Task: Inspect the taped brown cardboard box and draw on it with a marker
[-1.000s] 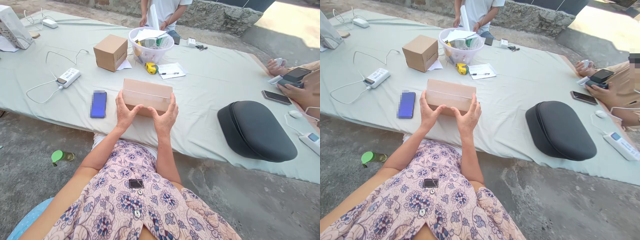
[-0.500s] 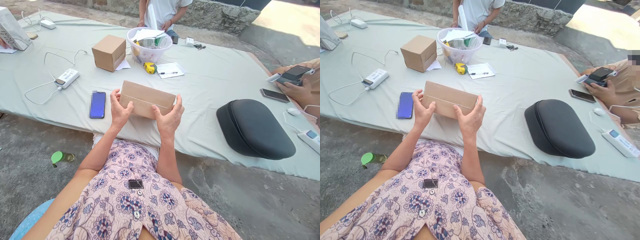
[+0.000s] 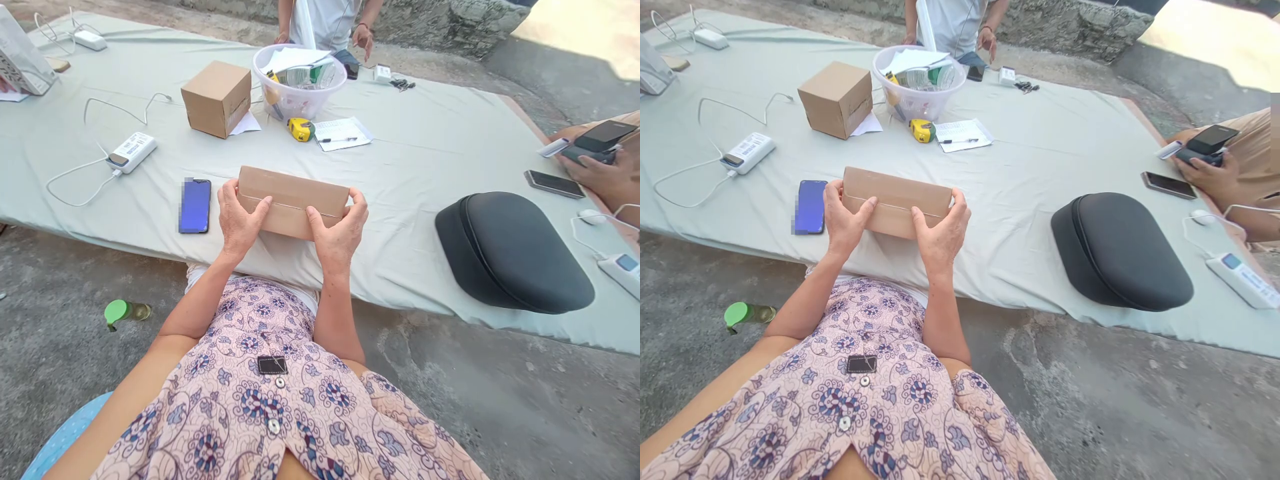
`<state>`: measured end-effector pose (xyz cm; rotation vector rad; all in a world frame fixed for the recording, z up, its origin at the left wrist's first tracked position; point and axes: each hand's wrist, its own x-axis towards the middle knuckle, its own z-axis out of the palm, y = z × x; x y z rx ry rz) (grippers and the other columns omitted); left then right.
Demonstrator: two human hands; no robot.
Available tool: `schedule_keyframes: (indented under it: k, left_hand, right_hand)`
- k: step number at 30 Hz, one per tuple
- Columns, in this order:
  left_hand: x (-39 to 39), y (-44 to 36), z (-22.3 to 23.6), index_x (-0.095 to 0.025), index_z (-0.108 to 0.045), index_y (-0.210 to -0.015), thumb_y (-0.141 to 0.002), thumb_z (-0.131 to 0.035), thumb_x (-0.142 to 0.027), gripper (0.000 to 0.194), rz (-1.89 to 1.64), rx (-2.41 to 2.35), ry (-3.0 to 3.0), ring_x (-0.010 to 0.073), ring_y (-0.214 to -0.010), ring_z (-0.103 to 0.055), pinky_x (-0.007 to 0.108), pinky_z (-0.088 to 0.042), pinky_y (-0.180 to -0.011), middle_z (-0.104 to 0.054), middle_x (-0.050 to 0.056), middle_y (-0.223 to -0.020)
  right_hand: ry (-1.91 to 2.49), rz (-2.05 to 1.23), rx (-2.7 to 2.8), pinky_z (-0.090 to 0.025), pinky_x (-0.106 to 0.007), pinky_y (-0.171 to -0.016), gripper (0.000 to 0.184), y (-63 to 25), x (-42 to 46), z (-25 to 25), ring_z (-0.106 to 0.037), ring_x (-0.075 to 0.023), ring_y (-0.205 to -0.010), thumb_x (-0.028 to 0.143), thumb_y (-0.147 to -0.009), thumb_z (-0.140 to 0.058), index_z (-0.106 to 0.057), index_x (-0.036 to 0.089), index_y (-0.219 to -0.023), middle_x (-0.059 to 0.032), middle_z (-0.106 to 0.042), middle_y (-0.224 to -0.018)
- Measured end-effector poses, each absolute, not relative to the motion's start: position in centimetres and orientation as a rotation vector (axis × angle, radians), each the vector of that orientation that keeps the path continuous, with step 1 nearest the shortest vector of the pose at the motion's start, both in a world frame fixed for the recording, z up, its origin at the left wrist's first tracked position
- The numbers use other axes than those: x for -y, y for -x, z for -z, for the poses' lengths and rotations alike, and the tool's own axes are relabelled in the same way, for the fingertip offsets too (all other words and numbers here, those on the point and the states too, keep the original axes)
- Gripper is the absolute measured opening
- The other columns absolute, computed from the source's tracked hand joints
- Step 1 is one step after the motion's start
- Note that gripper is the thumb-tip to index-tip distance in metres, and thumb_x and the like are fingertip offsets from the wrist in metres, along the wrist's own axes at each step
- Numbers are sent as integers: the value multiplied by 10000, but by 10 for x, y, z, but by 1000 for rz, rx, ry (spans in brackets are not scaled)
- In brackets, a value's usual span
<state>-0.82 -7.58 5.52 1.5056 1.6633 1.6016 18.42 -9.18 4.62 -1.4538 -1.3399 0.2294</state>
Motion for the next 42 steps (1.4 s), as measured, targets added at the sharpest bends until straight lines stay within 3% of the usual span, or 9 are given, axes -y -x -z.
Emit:
schedule_keyframes:
  k: [7,15,17,21,24,31,42]
  left_hand:
    - [72,13,-50,-252,-525,-1191,-868,-703,-424,407,-1645,-1622,-1538,292,-1273,-504,465,-410,-1138,-574,100,-1219]
    - [71,16,-48,-259,-535,-1181,-982,-493,-537,345,-1694,-1560,-1553,263,-1206,-523,424,-399,-1119,-577,97,-1189]
    - [71,15,-49,-265,-551,-1170,-992,-475,-542,338,-1733,-1551,-1547,250,-1189,-532,406,-404,-1115,-586,85,-1185]
    - [72,14,-50,-264,-589,-1168,-1004,-450,-556,363,-1775,-1540,-1525,240,-1176,-550,389,-406,-1115,-611,74,-1173]
    - [72,14,-50,-265,-623,-1163,-1000,-435,-602,419,-1815,-1502,-1506,227,-1152,-570,376,-419,-1101,-637,62,-1149]
    - [62,22,-45,-260,-730,-1103,-908,-563,-690,501,-1900,-1349,-1292,193,-1098,-635,316,-491,-1007,-713,40,-1141]
    - [46,32,-33,-248,-791,-1018,-833,-746,-567,371,-1941,-1151,-994,207,-1127,-688,308,-533,-1034,-779,35,-1116]
  right_hand:
    - [1437,-139,1354,-555,-481,-930,525,-188,93,-46,-599,-247,-1032,429,-880,-615,-444,322,-1364,-72,-570,-1149]
    - [1433,-190,1382,-534,-514,-990,466,-191,96,-45,-604,-264,-1122,390,-958,-487,-421,324,-1415,-90,-570,-1174]
    - [1430,-228,1369,-528,-520,-1013,493,-189,95,-44,-591,-270,-1158,455,-954,-517,-405,321,-1415,-100,-552,-1236]
    - [1457,-259,1293,-516,-548,-1043,773,-184,93,-43,-553,-303,-1222,574,-791,-743,-374,310,-1416,-117,-488,-1377]
    - [1475,-265,1265,-525,-527,-1017,768,-185,91,-43,-576,-285,-1164,544,-774,-769,-398,298,-1400,-107,-522,-1322]
    - [1379,-391,1259,-554,-386,-856,471,-198,92,-43,-603,-181,-899,409,-916,-605,-496,299,-1361,-12,-618,-962]
    - [1097,-660,1129,-575,-286,-711,423,-204,79,-31,-617,-126,-764,415,-905,-617,-656,292,-1307,-11,-742,-984]
